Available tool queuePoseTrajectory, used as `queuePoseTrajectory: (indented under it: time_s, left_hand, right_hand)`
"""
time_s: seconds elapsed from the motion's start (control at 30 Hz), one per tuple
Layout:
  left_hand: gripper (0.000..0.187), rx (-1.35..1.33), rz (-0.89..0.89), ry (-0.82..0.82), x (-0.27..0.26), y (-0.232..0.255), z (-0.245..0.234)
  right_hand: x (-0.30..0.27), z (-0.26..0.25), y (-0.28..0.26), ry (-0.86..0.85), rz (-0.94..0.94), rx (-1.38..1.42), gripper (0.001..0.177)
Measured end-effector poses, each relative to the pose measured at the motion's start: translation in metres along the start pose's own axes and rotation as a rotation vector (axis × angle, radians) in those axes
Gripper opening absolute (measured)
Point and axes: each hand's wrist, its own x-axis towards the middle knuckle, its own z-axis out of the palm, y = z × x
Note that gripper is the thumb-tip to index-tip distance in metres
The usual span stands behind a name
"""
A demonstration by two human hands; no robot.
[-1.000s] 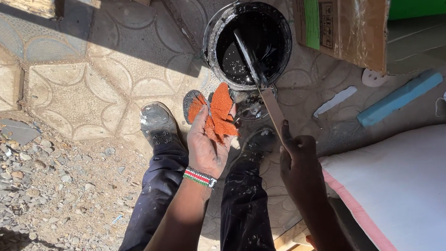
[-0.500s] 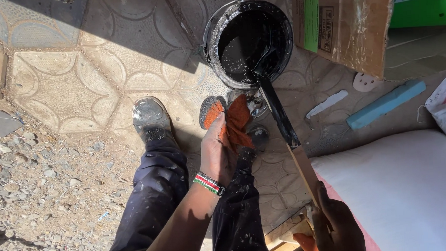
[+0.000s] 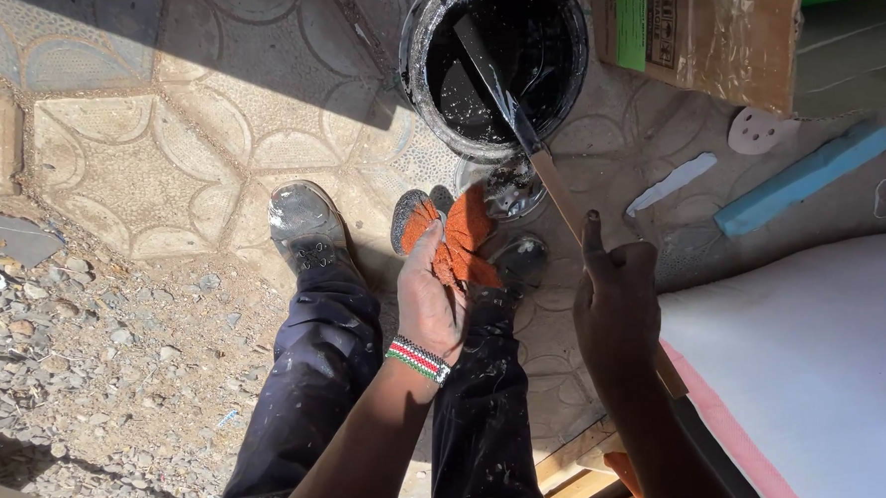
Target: Mixing paint by pouring liquid from a bottle into a bucket and stirring it with a wooden stick
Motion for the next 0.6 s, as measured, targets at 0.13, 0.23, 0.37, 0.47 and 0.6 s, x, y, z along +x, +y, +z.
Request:
queuePoseTrajectory:
  time_s: [0.13,0.23,0.37,0.47,0.6]
  left_hand:
    - [0.050,0.091,-0.009,0.100,-0.012,0.000,0.013]
    - [0.042,0.036,-0.014,0.101,0.004,-0.005,-0.007]
    - [0.039,0.026,-0.014,0.116,0.011,-0.009,-0.018]
    - [0.036,0.065,-0.003,0.117,0.009,-0.008,-0.013]
    - [0.034,0.158,-0.013,0.095,0.021,-0.018,-0.034]
  right_hand:
    - [-0.062,-0.019,0.046,0.015,0.024,-0.097,0.068]
    - [-0.115,-0.026,0.094,-0.007,0.020,-0.150,0.071]
    - [-0.148,-0.060,0.102,-0.099,0.158,-0.042,0.072]
    - [-0.123,-0.074,0.073,-0.086,0.254,0.163,0.074]
    - [-0.034,-0.058,0.018,-0.360,0.639,0.633,0.057]
